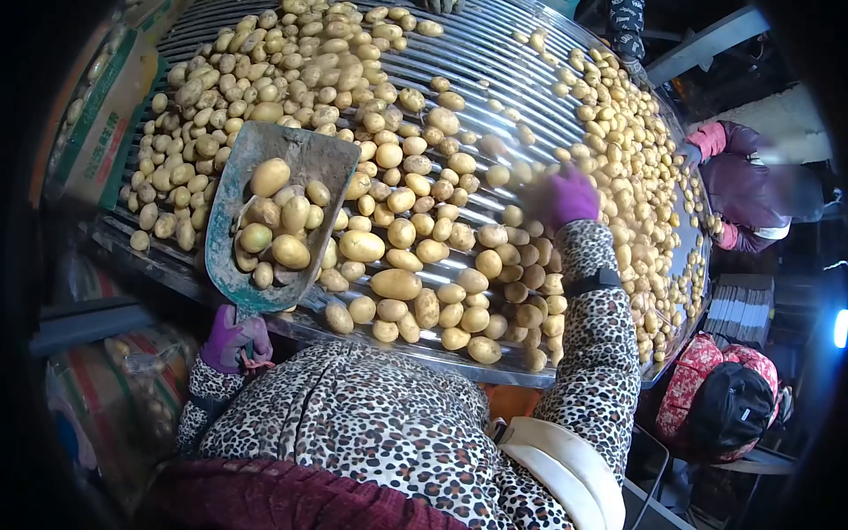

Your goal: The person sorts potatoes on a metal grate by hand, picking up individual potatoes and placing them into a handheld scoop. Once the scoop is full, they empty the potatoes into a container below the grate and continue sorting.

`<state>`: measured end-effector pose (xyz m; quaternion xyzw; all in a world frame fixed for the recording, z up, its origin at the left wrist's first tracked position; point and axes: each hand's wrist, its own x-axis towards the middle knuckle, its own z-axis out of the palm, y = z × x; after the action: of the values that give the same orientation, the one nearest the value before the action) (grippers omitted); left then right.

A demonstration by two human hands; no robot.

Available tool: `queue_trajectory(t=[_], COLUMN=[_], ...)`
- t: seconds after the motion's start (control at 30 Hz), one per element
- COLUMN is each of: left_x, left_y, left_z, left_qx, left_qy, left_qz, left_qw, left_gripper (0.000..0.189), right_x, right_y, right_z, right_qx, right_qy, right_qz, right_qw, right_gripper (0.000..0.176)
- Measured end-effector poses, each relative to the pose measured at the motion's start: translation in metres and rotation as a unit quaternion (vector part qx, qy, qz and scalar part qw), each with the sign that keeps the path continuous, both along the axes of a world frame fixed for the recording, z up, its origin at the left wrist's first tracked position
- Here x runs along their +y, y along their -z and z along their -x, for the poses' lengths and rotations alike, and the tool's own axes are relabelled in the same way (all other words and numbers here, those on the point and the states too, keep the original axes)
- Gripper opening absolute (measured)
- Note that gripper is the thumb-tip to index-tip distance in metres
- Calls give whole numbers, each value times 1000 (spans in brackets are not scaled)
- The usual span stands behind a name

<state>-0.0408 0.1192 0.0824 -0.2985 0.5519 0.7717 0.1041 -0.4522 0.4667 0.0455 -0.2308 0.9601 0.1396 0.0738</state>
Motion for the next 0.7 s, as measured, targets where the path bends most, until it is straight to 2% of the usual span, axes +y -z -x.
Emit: queue_trajectory(t=[0.1,0.2,0.27,0.33,0.43,0.53,0.57,0.67,0.7], left_x=[-4,-5,-2,1,0,-2,-4,-2,-1], left_y=[10,16,10,4,3,11,12,7,5], left_z=[-3,-7,-6,-3,-3,-7,-7,-6,-5], left_qx=[11,16,-3,-7,0,10,14,19,9], left_qy=[18,16,-8,-15,-18,-4,1,41,14], left_qz=[19,14,-3,1,0,-7,-7,73,49], left_qw=[1000,1000,1000,1000,1000,1000,1000,996,999], left_gripper=[35,35,35,35,34,34,34,33,33], right_x=[11,-5,-19,-47,-58,-67,-75,-106,-116], right_y=[2,14,30,16,16,10,12,22,16], right_z=[-5,-22,-45,-72,-97,-100,-96,-91,-88], right_qx=[85,7,-43,-92,-146,-80,-100,-26,-72], right_qy=[-13,-98,-146,-187,-254,-268,-256,-328,-296], right_qz=[50,234,293,244,274,246,211,124,76], right_qw=[995,967,944,947,916,928,938,936,949], right_gripper=[27,25,22,23,19,19,21,21,21])
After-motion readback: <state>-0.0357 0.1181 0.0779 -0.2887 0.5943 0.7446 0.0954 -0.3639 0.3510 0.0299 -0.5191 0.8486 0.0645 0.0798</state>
